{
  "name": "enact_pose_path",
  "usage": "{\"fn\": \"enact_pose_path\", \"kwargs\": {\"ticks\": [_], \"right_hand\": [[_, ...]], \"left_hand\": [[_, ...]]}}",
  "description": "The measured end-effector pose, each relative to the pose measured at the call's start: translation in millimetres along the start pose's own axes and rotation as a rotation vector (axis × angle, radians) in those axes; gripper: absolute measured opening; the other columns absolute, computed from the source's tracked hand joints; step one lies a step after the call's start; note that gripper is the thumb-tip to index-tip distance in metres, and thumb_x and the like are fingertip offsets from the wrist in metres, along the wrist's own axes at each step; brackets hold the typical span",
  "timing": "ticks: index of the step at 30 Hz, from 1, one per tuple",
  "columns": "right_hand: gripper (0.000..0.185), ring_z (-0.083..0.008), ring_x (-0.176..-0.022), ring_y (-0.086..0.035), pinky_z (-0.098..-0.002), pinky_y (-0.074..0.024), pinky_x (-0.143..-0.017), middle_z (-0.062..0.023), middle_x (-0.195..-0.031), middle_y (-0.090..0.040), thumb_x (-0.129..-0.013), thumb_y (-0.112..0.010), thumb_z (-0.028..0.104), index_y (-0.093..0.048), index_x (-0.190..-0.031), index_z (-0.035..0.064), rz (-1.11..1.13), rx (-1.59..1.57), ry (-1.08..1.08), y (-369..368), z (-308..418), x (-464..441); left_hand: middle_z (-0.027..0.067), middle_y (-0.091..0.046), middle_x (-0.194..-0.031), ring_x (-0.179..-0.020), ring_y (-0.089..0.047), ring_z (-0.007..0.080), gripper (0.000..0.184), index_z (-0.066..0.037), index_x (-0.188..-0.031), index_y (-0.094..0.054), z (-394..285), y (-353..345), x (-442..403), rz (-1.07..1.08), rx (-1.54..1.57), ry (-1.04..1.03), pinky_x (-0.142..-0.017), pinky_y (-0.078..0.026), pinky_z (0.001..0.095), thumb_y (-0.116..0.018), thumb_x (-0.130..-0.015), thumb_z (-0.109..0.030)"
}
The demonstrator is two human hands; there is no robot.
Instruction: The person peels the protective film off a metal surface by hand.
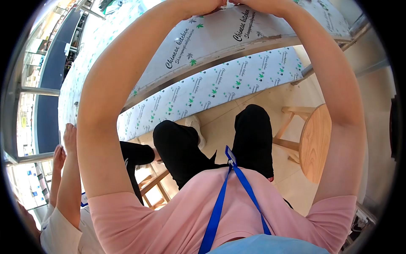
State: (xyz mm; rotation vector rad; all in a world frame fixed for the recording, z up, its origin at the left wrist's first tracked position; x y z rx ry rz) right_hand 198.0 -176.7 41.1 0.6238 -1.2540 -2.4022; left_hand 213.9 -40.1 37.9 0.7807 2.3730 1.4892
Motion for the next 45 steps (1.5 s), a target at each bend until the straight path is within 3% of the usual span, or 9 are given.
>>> {"fn": "enact_pose_path", "kwargs": {"ticks": [10,22,25,27,29,33,36,40,45], "right_hand": [[0.028,-0.0288,-0.077,-0.065,-0.0388,-0.0497,-0.072,-0.0185,-0.083,-0.069,-0.085,-0.057,0.022,-0.069,-0.095,-0.0013,-0.011,0.029,0.043,3.8,8.5,4.0],[0.028,-0.0318,-0.084,-0.066,-0.0394,-0.0505,-0.076,-0.0205,-0.09,-0.069,-0.084,-0.059,0.022,-0.068,-0.097,-0.0012,-0.024,0.035,0.056,2.0,3.6,2.5],[0.024,-0.03,-0.081,-0.063,-0.0383,-0.0488,-0.075,-0.0175,-0.087,-0.067,-0.086,-0.06,0.021,-0.066,-0.094,-0.0011,-0.043,0.071,0.004,0.1,-9.2,11.1],[0.021,-0.028,-0.079,-0.06,-0.037,-0.0471,-0.073,-0.0143,-0.085,-0.065,-0.087,-0.06,0.02,-0.064,-0.091,-0.0007,-0.057,0.098,0.042,-3.1,-21.9,8.8],[0.027,-0.0257,-0.075,-0.057,-0.0361,-0.0447,-0.072,-0.0151,-0.081,-0.062,-0.09,-0.054,0.022,-0.059,-0.089,-0.0035,-0.069,0.066,0.177,-2.8,0.7,3.8],[0.018,-0.0166,-0.073,-0.054,-0.0303,-0.0439,-0.071,-0.0103,-0.078,-0.06,-0.089,-0.056,0.016,-0.059,-0.092,-0.0019,0.001,0.007,0.042,-1.0,7.5,9.4],[0.016,-0.0134,-0.072,-0.051,-0.0278,-0.0426,-0.069,-0.0059,-0.076,-0.058,-0.089,-0.057,0.013,-0.058,-0.091,-0.0019,-0.028,-0.073,0.02,-3.1,3.7,10.1],[0.015,-0.0115,-0.07,-0.05,-0.0273,-0.0421,-0.067,-0.0042,-0.075,-0.057,-0.088,-0.058,0.012,-0.058,-0.09,-0.0022,-0.021,-0.067,0.045,-4.4,2.2,10.0],[0.015,-0.0116,-0.07,-0.051,-0.0273,-0.0428,-0.066,-0.004,-0.074,-0.058,-0.088,-0.059,0.012,-0.058,-0.09,-0.0022,-0.044,-0.039,0.031,-5.0,2.3,10.0]], "left_hand": [[0.0192,-0.068,-0.081,-0.078,-0.066,0.0289,0.026,-0.001,-0.091,-0.071,-5.0,-5.9,-8.6,0.05,-0.315,-0.21,-0.073,-0.05,0.0401,-0.058,-0.08,-0.021],[0.0199,-0.068,-0.083,-0.079,-0.064,0.0295,0.027,0.001,-0.091,-0.07,-4.7,5.2,12.3,0.017,-0.091,-0.094,-0.073,-0.049,0.0405,-0.058,-0.082,-0.022],[0.0191,-0.068,-0.08,-0.076,-0.064,0.0278,0.026,0.002,-0.087,-0.069,10.7,-7.5,-8.0,-0.048,-0.314,-0.35,-0.071,-0.05,0.0382,-0.059,-0.083,-0.021],[0.0129,-0.068,-0.088,-0.084,-0.064,0.0249,0.024,-0.001,-0.101,-0.067,26.0,-27.3,-28.1,0.032,-0.45,-0.183,-0.076,-0.049,0.039,-0.062,-0.084,-0.017],[0.0211,-0.069,-0.08,-0.075,-0.067,0.0375,0.025,-0.002,-0.076,-0.073,-9.9,-19.5,9.4,-0.155,-0.366,-0.355,-0.07,-0.053,0.0463,-0.056,-0.075,-0.02],[0.0189,-0.063,-0.108,-0.106,-0.059,0.0336,0.025,-0.005,-0.104,-0.066,-28.3,-6.7,71.2,-0.445,-0.249,-0.118,-0.09,-0.047,0.0424,-0.054,-0.091,-0.022],[0.016,-0.06,-0.114,-0.108,-0.057,0.0326,0.027,-0.006,-0.11,-0.064,-2.7,22.6,131.4,-0.531,-0.327,-0.256,-0.093,-0.045,0.0412,-0.054,-0.094,-0.025],[0.0166,-0.069,-0.086,-0.08,-0.065,0.0305,0.033,-0.002,-0.099,-0.069,171.5,88.6,208.1,-0.399,-0.177,0.275,-0.075,-0.05,0.0417,-0.056,-0.091,-0.032],[0.0124,-0.07,-0.095,-0.081,-0.065,0.0222,0.029,-0.001,-0.102,-0.07,270.5,150.6,335.1,-0.363,-0.348,0.715,-0.074,-0.052,0.0354,-0.066,-0.086,-0.025]]}}
Point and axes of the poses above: each hand's wrist, its own x-axis away from the middle knuckle, its own y-axis out of the back of the hand, z = x × y, the point moved 6 cm from there along -x, towards the middle knuckle
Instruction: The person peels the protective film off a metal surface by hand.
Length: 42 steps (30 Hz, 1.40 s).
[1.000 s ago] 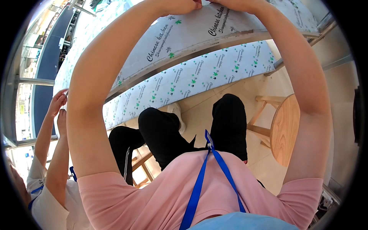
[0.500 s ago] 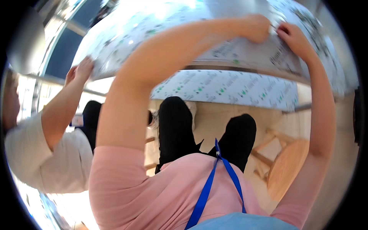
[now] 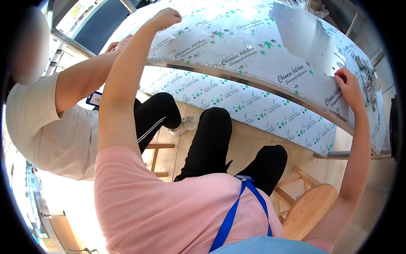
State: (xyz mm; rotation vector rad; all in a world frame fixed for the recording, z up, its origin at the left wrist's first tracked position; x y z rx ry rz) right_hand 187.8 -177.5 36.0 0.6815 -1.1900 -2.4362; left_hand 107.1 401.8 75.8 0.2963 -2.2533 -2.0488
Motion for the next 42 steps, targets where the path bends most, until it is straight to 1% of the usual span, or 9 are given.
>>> {"fn": "enact_pose_path", "kwargs": {"ticks": [15,24,27,30,32,33,36,38,42], "right_hand": [[0.013,-0.0127,-0.07,-0.053,-0.0277,-0.0438,-0.066,-0.0051,-0.074,-0.059,-0.088,-0.059,0.012,-0.059,-0.09,-0.0016,-0.005,0.008,-0.032,1.3,3.5,3.4],[0.017,-0.0143,-0.073,-0.055,-0.0287,-0.0446,-0.068,-0.0068,-0.077,-0.061,-0.088,-0.06,0.014,-0.06,-0.093,-0.0019,-0.005,0.014,-0.05,1.9,2.2,4.5],[0.02,-0.0177,-0.083,-0.061,-0.0301,-0.047,-0.075,-0.0097,-0.087,-0.065,-0.089,-0.06,0.015,-0.061,-0.1,-0.0014,-0.08,0.009,-0.01,5.0,4.5,0.5],[0.029,-0.0263,-0.096,-0.064,-0.0346,-0.0486,-0.086,-0.0148,-0.106,-0.067,-0.089,-0.06,0.016,-0.06,-0.113,0.0005,-0.294,0.027,0.089,4.8,26.8,-2.5],[0.029,-0.0301,-0.102,-0.063,-0.0365,-0.0478,-0.089,-0.0163,-0.111,-0.066,-0.089,-0.06,0.017,-0.06,-0.114,0.0015,-0.365,0.01,0.217,-8.1,70.8,-3.7],[0.031,-0.0326,-0.105,-0.062,-0.0387,-0.0473,-0.091,-0.0172,-0.114,-0.064,-0.089,-0.058,0.018,-0.06,-0.115,0.0008,-0.319,0.017,0.238,-16.6,85.4,-8.9],[0.029,-0.0277,-0.095,-0.062,-0.0361,-0.0485,-0.084,-0.012,-0.106,-0.066,-0.089,-0.062,0.02,-0.06,-0.113,0.0032,-0.455,-0.08,0.222,-32.9,119.4,-15.3],[0.029,-0.0336,-0.081,-0.066,-0.0398,-0.0507,-0.073,-0.0216,-0.088,-0.069,-0.085,-0.063,0.025,-0.068,-0.095,-0.0027,-0.593,-0.223,0.193,-27.7,128.2,-19.6],[0.029,-0.0255,-0.071,-0.064,-0.0353,-0.0497,-0.066,-0.0168,-0.08,-0.068,-0.085,-0.066,0.024,-0.067,-0.094,-0.0038,-0.539,-0.315,0.087,-17.5,108.2,-11.4]], "left_hand": [[0.0073,-0.068,-0.103,-0.098,-0.061,0.019,0.033,-0.005,-0.111,-0.065,61.8,-24.1,-35.9,0.339,0.158,0.004,-0.088,-0.047,0.0353,-0.072,-0.081,-0.017],[-0.0007,-0.057,-0.081,-0.077,-0.05,0.0118,0.016,-0.007,-0.092,-0.061,47.8,-17.6,-25.7,0.314,0.241,0.0,-0.072,-0.04,0.029,-0.069,-0.079,-0.014],[-0.0003,-0.057,-0.087,-0.083,-0.052,0.0124,0.022,-0.005,-0.098,-0.059,33.4,-2.1,-34.1,0.104,0.261,-0.1,-0.078,-0.042,0.0272,-0.069,-0.082,-0.016],[0.0028,-0.062,-0.101,-0.095,-0.058,0.0152,0.026,-0.007,-0.109,-0.062,9.6,14.0,-71.1,-0.073,0.799,-0.364,-0.084,-0.043,0.0301,-0.069,-0.086,-0.016],[0.0061,-0.064,-0.099,-0.094,-0.061,0.0218,0.037,-0.005,-0.119,-0.056,-62.4,22.4,-75.9,-0.187,1.079,-0.213,-0.081,-0.046,0.0375,-0.065,-0.084,-0.012],[0.0017,-0.06,-0.106,-0.097,-0.057,0.0175,0.048,-0.01,-0.128,-0.046,-98.5,23.9,-71.7,-0.139,1.226,-0.204,-0.084,-0.042,0.033,-0.067,-0.084,-0.01],[0.0022,-0.062,-0.1,-0.091,-0.057,0.0127,0.042,-0.01,-0.123,-0.051,-201.4,7.7,-54.3,-0.187,1.579,-0.173,-0.08,-0.041,0.0288,-0.068,-0.084,-0.008],[0.0018,-0.063,-0.094,-0.085,-0.058,0.0132,0.034,-0.01,-0.114,-0.054,-259.2,-3.5,-34.8,-0.125,1.739,-0.207,-0.079,-0.043,0.0289,-0.068,-0.084,-0.006],[0.0037,-0.062,-0.094,-0.084,-0.059,0.0147,0.032,-0.007,-0.112,-0.053,-333.1,-20.3,-12.6,-0.049,1.918,-0.307,-0.079,-0.044,0.0286,-0.067,-0.083,-0.005]]}}
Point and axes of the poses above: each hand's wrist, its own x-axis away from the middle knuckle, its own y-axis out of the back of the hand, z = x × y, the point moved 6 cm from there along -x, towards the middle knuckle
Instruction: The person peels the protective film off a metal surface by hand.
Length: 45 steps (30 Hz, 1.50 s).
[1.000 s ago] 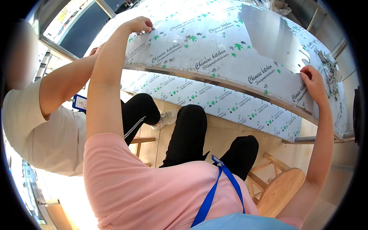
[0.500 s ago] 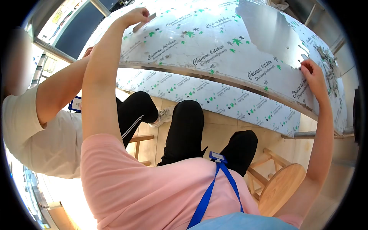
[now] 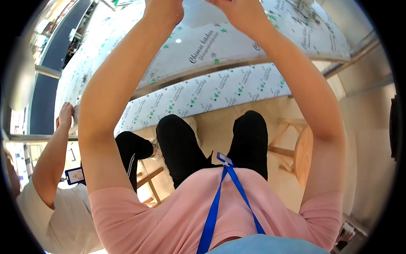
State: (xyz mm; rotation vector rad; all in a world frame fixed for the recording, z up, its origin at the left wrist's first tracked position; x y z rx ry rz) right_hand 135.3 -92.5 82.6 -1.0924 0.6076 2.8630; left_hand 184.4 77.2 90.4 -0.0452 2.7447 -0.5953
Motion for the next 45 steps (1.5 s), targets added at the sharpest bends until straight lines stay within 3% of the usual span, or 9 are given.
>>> {"fn": "enact_pose_path", "kwargs": {"ticks": [4,6,10,11,14,17,20,39,45], "right_hand": [[0.022,-0.0157,-0.066,-0.059,-0.031,-0.0475,-0.063,-0.0104,-0.073,-0.066,-0.085,-0.066,0.018,-0.066,-0.091,-0.0035,0.051,-0.058,-0.095,33.0,-26.3,10.4],[0.02,-0.0182,-0.066,-0.061,-0.032,-0.0475,-0.062,-0.0124,-0.074,-0.067,-0.085,-0.065,0.016,-0.066,-0.089,-0.0031,0.081,0.114,-0.098,61.6,-30.5,20.0],[0.011,-0.0354,-0.068,-0.06,-0.0417,-0.0475,-0.061,-0.0166,-0.077,-0.062,-0.084,-0.062,0.012,-0.064,-0.083,0.0015,0.068,0.767,0.308,101.9,-25.4,61.9],[0.01,-0.033,-0.073,-0.06,-0.0399,-0.0481,-0.065,-0.0146,-0.082,-0.062,-0.083,-0.063,0.01,-0.062,-0.089,0.002,0.12,0.811,0.321,107.1,-31.7,75.6],[0.02,-0.0276,-0.079,-0.059,-0.036,-0.0487,-0.069,-0.0095,-0.091,-0.062,-0.078,-0.064,0.003,-0.056,-0.097,0.0035,0.186,0.884,0.47,111.8,-23.7,116.7],[0.03,-0.0244,-0.074,-0.058,-0.0328,-0.0486,-0.063,-0.0075,-0.087,-0.059,-0.066,-0.066,-0.007,-0.054,-0.092,0.0034,0.068,0.857,0.762,110.0,-4.2,140.0],[0.023,-0.0189,-0.076,-0.057,-0.0289,-0.0488,-0.064,-0.0045,-0.082,-0.054,-0.066,-0.063,0.008,-0.056,-0.088,0.0045,0.009,0.952,0.811,108.2,-3.3,147.8],[0.021,-0.0165,-0.076,-0.055,-0.0275,-0.0477,-0.065,-0.0028,-0.081,-0.053,-0.066,-0.062,0.011,-0.06,-0.085,0.0047,-0.02,1.044,0.765,101.3,5.8,150.2],[0.022,-0.0159,-0.075,-0.054,-0.0269,-0.0482,-0.067,-0.0022,-0.081,-0.052,-0.064,-0.063,0.011,-0.061,-0.084,0.0039,-0.023,1.068,0.776,100.3,2.0,150.5]], "left_hand": [[0.0052,-0.062,-0.096,-0.087,-0.059,0.0172,0.035,-0.004,-0.114,-0.052,22.9,-38.7,16.2,0.146,0.061,0.024,-0.08,-0.046,0.0309,-0.068,-0.083,-0.005],[0.0084,-0.062,-0.098,-0.092,-0.058,0.0225,0.036,-0.004,-0.114,-0.053,14.9,-46.8,32.2,0.159,-0.369,-0.26,-0.083,-0.045,0.0355,-0.068,-0.081,-0.006],[0.0147,-0.061,-0.103,-0.102,-0.056,0.033,0.039,-0.003,-0.113,-0.056,0.4,-67.6,89.5,0.172,-1.229,-0.854,-0.09,-0.044,0.0445,-0.07,-0.077,-0.007],[0.016,-0.06,-0.104,-0.103,-0.056,0.034,0.035,-0.003,-0.108,-0.059,7.9,-72.7,102.2,0.337,-1.27,-0.828,-0.09,-0.043,0.0445,-0.07,-0.076,-0.007],[0.0137,-0.061,-0.092,-0.09,-0.06,0.0294,0.014,-0.003,-0.086,-0.064,14.7,-98.6,149.9,0.539,-1.294,-0.979,-0.079,-0.049,0.0408,-0.067,-0.075,-0.011],[0.0015,-0.064,-0.099,-0.094,-0.06,0.0188,0.019,-0.009,-0.1,-0.067,29.5,-104.9,172.0,0.535,-1.375,-1.023,-0.084,-0.043,0.0317,-0.071,-0.083,-0.015],[-0.0008,-0.065,-0.095,-0.09,-0.061,0.0202,0.012,-0.011,-0.09,-0.07,43.5,-110.0,175.5,0.509,-1.359,-1.077,-0.084,-0.042,0.0336,-0.071,-0.079,-0.012],[0.001,-0.067,-0.086,-0.081,-0.063,0.0172,0.013,-0.008,-0.087,-0.067,41.7,-126.9,159.9,0.866,-1.524,-1.284,-0.082,-0.044,0.0322,-0.066,-0.074,-0.007],[0.0008,-0.066,-0.085,-0.081,-0.063,0.0155,0.015,-0.007,-0.088,-0.067,50.0,-122.7,165.1,0.812,-1.598,-1.345,-0.082,-0.044,0.0318,-0.066,-0.073,-0.008]]}}
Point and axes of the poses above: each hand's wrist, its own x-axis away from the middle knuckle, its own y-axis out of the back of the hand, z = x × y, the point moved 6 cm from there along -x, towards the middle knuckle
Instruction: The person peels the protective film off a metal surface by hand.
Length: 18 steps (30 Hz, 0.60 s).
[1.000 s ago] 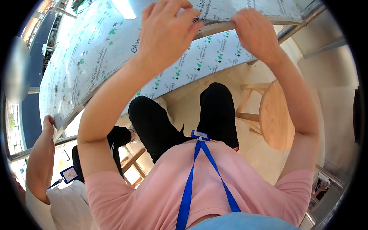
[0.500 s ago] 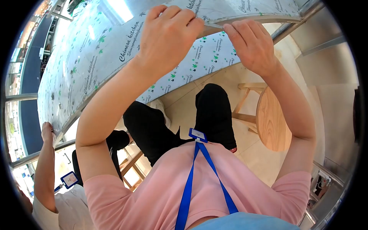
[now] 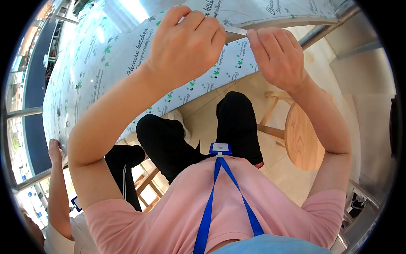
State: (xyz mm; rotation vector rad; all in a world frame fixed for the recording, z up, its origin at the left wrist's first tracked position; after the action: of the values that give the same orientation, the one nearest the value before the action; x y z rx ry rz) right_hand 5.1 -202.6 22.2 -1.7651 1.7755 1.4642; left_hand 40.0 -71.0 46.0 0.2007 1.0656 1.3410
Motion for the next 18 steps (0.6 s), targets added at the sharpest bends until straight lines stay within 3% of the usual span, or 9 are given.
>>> {"fn": "enact_pose_path", "kwargs": {"ticks": [2,5,8,11,18], "right_hand": [[0.022,-0.0158,-0.075,-0.054,-0.0265,-0.0485,-0.069,-0.002,-0.081,-0.052,-0.063,-0.063,0.011,-0.062,-0.084,0.0036,-0.016,0.002,0.013,0.5,0.4,0.7],[0.023,-0.0158,-0.077,-0.055,-0.0265,-0.049,-0.071,-0.002,-0.082,-0.053,-0.063,-0.063,0.012,-0.063,-0.084,0.0027,0.016,0.015,0.033,1.3,-0.1,0.9],[0.026,-0.0161,-0.079,-0.056,-0.0267,-0.0491,-0.072,-0.0023,-0.083,-0.055,-0.063,-0.063,0.012,-0.065,-0.087,0.0016,0.012,0.004,0.039,0.7,-4.1,2.6],[0.028,-0.0169,-0.083,-0.058,-0.0271,-0.0494,-0.072,-0.0032,-0.085,-0.057,-0.064,-0.063,0.011,-0.066,-0.09,0.0008,0.03,0.011,0.039,0.2,-3.7,3.9],[0.026,-0.0185,-0.079,-0.059,-0.0293,-0.0513,-0.07,-0.0041,-0.084,-0.058,-0.062,-0.067,0.009,-0.066,-0.087,0.0018,-0.029,-0.094,0.006,12.9,-4.7,3.7]], "left_hand": [[0.0007,-0.066,-0.085,-0.082,-0.063,0.015,0.016,-0.007,-0.088,-0.067,-2.7,1.1,0.9,-0.039,-0.027,-0.004,-0.081,-0.044,0.0317,-0.066,-0.073,-0.008],[-0.0009,-0.053,-0.064,-0.064,-0.055,0.0152,0.004,-0.009,-0.067,-0.065,-4.6,-0.4,0.2,-0.199,-0.045,-0.044,-0.075,-0.044,0.0308,-0.063,-0.064,-0.011],[-0.001,-0.051,-0.063,-0.063,-0.054,0.015,0.005,-0.009,-0.067,-0.064,-7.8,-3.6,0.3,-0.255,-0.101,-0.052,-0.075,-0.044,0.0299,-0.062,-0.062,-0.011],[-0.0001,-0.064,-0.085,-0.079,-0.062,0.0133,0.017,-0.005,-0.089,-0.068,-10.0,1.5,1.4,-0.032,-0.101,-0.021,-0.079,-0.045,0.0304,-0.065,-0.073,-0.01],[-0.0029,-0.064,-0.089,-0.083,-0.061,0.0125,0.015,-0.01,-0.089,-0.068,-9.3,6.1,6.6,-0.152,-0.144,-0.019,-0.082,-0.043,0.0299,-0.066,-0.074,-0.014]]}}
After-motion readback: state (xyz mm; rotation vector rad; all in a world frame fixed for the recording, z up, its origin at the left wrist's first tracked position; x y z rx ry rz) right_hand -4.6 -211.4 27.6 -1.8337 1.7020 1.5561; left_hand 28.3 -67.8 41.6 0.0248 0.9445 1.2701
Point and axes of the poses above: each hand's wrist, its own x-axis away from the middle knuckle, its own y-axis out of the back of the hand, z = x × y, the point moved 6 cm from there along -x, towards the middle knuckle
